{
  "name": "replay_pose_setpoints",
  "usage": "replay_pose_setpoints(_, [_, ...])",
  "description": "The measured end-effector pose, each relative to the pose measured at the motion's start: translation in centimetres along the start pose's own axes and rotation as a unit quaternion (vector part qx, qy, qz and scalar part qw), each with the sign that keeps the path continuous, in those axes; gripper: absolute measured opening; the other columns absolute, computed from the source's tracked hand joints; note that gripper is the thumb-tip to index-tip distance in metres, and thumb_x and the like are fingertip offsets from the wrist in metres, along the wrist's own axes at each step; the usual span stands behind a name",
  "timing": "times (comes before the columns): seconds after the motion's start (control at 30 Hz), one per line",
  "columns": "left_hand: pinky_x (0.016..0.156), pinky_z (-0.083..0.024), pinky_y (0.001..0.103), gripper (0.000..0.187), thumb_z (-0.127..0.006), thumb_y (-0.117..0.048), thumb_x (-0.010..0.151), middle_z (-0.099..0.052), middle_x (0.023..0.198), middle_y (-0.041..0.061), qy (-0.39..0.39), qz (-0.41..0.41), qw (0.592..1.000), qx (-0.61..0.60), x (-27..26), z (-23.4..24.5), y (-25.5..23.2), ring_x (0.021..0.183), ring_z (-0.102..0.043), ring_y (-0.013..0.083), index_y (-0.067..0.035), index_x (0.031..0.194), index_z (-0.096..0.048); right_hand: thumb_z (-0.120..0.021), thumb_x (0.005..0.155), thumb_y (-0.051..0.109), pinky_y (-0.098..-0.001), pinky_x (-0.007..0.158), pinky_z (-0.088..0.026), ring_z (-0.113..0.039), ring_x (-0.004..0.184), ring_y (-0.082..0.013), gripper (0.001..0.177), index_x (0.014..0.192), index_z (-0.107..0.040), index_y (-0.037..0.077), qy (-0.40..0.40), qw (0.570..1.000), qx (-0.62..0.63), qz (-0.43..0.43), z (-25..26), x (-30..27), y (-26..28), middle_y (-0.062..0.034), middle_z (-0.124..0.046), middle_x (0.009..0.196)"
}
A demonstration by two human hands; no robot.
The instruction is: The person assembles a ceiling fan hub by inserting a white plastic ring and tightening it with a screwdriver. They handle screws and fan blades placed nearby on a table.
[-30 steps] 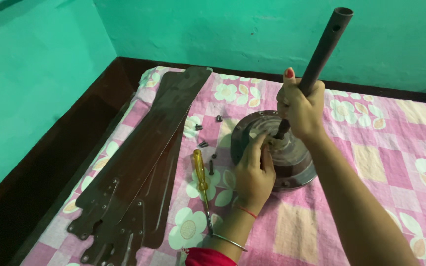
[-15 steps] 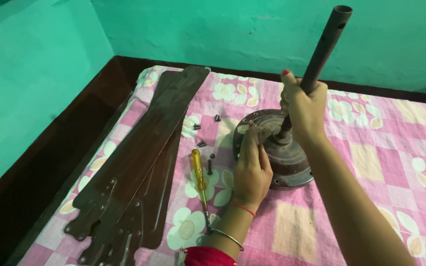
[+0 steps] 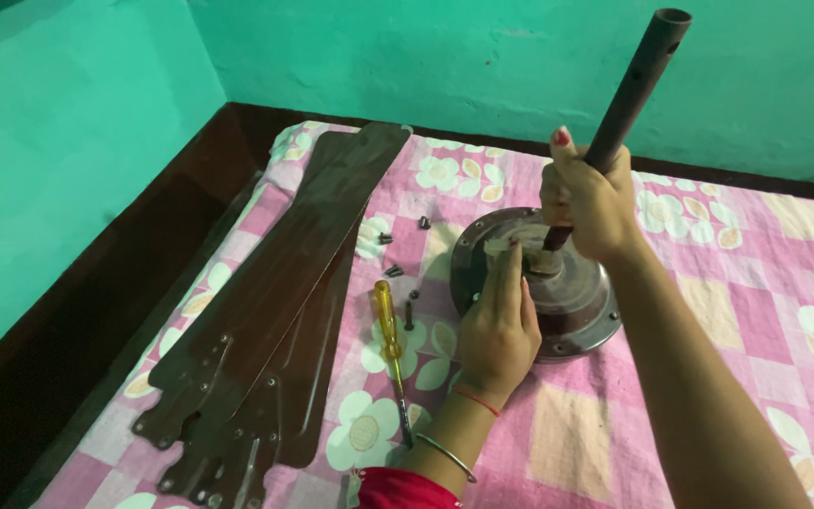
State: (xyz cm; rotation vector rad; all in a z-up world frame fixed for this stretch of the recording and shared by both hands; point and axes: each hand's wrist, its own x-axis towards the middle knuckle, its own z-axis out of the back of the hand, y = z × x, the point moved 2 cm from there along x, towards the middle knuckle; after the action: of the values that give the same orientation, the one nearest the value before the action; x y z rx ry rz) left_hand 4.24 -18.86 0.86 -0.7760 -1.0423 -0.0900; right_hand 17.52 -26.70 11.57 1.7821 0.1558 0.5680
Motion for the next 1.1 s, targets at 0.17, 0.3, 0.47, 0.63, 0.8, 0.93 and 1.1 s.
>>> replay_pose_setpoints(0.17, [0.101,-0.059,0.041,0.049,-0.058,-0.002,0.103,-0.059,0.145,0.028,-0.013,0.015,0.999,-0.037,0.5,0.6,0.1,0.129,-0.065,0.0407,0.007,0.150,-0.044,-0.058,0.108,0.026,-0.0262,0.041,-0.022,-0.029,0.044,-0.0073,0.050,0.066,-0.035,0.013,0.128,0.986,0.076,-0.079,1.0,0.7,0.2,0.0045,-0.033,0.054])
replay_pose_setpoints(0.3, [0.104,-0.056,0.044,0.057,-0.059,-0.003,0.099,-0.054,0.145,0.032,-0.027,0.049,0.997,-0.044,0.6,0.5,-0.1,0.131,-0.060,0.0466,0.010,0.150,-0.039,-0.063,0.105,0.021,-0.0254,0.039,-0.020,-0.029,0.044,-0.0058,0.047,0.066,-0.037,0.014,0.012,0.999,0.036,-0.039,0.7,0.2,-0.6,0.0059,-0.034,0.054])
replay_pose_setpoints(0.47, [0.104,-0.056,0.046,0.056,-0.058,-0.003,0.100,-0.054,0.144,0.033,-0.021,0.060,0.997,-0.050,0.6,0.5,-0.3,0.130,-0.060,0.0478,0.011,0.150,-0.038,-0.064,0.106,0.028,-0.0241,0.041,-0.024,-0.035,0.046,-0.0039,0.047,0.066,-0.044,0.014,-0.112,0.989,-0.039,0.091,-0.8,-0.6,-1.8,0.0064,-0.041,0.057])
replay_pose_setpoints(0.63, [0.099,-0.058,0.044,0.055,-0.058,-0.004,0.099,-0.057,0.142,0.031,-0.012,0.074,0.995,-0.068,0.7,0.7,-0.3,0.126,-0.064,0.0461,0.009,0.149,-0.041,-0.061,0.109,0.038,-0.0249,0.041,-0.023,-0.035,0.045,-0.0035,0.057,0.064,-0.038,0.014,-0.205,0.960,-0.120,0.150,-1.5,-0.4,-2.5,0.0069,-0.039,0.055])
replay_pose_setpoints(0.8, [0.097,-0.059,0.043,0.054,-0.059,-0.005,0.099,-0.059,0.140,0.030,-0.010,0.076,0.995,-0.065,0.7,0.5,-0.2,0.124,-0.066,0.0445,0.007,0.149,-0.042,-0.060,0.112,0.039,-0.0255,0.045,-0.026,-0.037,0.049,-0.0041,0.058,0.066,-0.039,0.013,-0.225,0.942,-0.147,0.200,-1.7,-0.4,-2.9,0.0056,-0.040,0.057])
replay_pose_setpoints(0.93, [0.098,-0.059,0.043,0.055,-0.060,-0.005,0.099,-0.058,0.141,0.029,-0.016,0.054,0.997,-0.051,0.6,0.6,-0.1,0.125,-0.065,0.0446,0.006,0.150,-0.042,-0.058,0.111,0.038,-0.0258,0.040,-0.026,-0.039,0.043,-0.0056,0.060,0.061,-0.040,0.012,-0.155,0.966,-0.126,0.163,-1.2,-0.9,-2.3,0.0039,-0.041,0.053])
replay_pose_setpoints(1.1, [0.096,-0.059,0.042,0.053,-0.061,-0.006,0.100,-0.060,0.140,0.027,-0.018,0.053,0.998,-0.040,0.5,0.6,-0.4,0.123,-0.067,0.0423,0.005,0.149,-0.044,-0.058,0.112,0.036,-0.0265,0.040,-0.028,-0.039,0.044,-0.0069,0.057,0.064,-0.041,0.010,-0.093,0.979,-0.102,0.152,-1.3,-1.1,-1.7,0.0025,-0.042,0.055])
